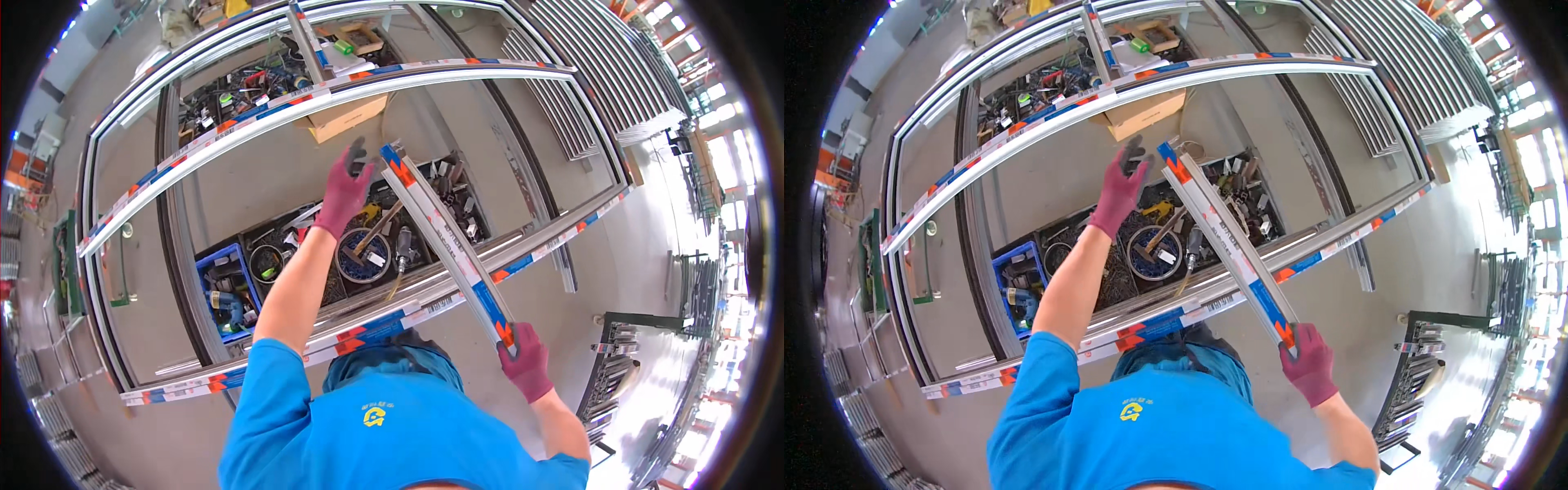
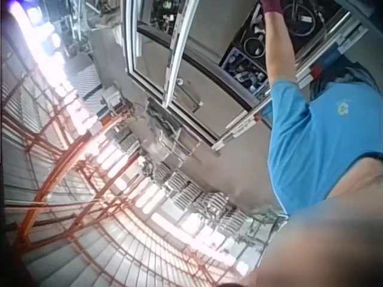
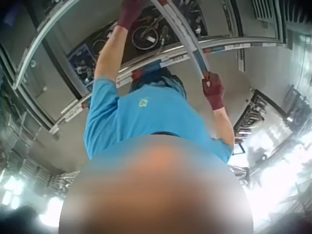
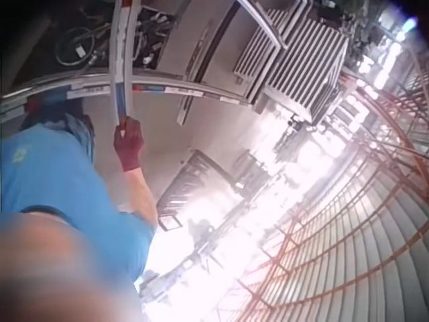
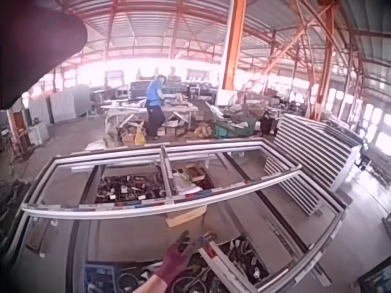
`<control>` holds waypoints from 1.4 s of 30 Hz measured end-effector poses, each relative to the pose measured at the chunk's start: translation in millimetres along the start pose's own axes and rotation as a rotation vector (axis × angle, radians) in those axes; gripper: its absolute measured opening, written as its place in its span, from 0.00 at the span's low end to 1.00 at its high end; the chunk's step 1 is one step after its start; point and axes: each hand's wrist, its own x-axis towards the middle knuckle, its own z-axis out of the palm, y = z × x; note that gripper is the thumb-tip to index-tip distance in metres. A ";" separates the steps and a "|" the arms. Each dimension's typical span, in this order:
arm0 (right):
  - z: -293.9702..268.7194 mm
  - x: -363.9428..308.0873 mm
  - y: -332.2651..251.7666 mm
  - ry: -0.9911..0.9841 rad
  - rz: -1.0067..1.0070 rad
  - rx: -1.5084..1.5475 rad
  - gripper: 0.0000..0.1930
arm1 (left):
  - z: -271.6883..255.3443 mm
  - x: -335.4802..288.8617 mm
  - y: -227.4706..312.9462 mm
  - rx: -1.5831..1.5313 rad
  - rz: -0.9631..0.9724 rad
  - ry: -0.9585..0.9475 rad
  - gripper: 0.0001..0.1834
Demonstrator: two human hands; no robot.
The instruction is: Assemble a metal frame using a power drill and various attachment components on a workshop floor.
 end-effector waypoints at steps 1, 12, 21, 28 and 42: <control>5.0 -16.9 1.5 0.025 -0.001 -0.032 0.20 | 1.9 -0.2 12.1 -0.005 0.005 -0.012 0.22; 48.4 -161.9 49.6 0.221 -0.004 -0.182 0.26 | 21.1 -48.2 113.4 0.737 0.286 -0.514 0.16; 83.8 -254.3 57.1 0.335 0.059 -0.084 0.24 | 42.7 -128.7 211.7 1.098 0.542 -0.542 0.18; 92.4 -269.2 32.0 0.479 0.093 0.138 0.20 | 56.1 -245.5 264.6 0.400 0.314 -0.105 0.33; 5.4 -206.9 20.2 0.178 -0.378 1.217 0.28 | 81.5 -208.3 265.5 -0.694 -0.753 -0.405 0.25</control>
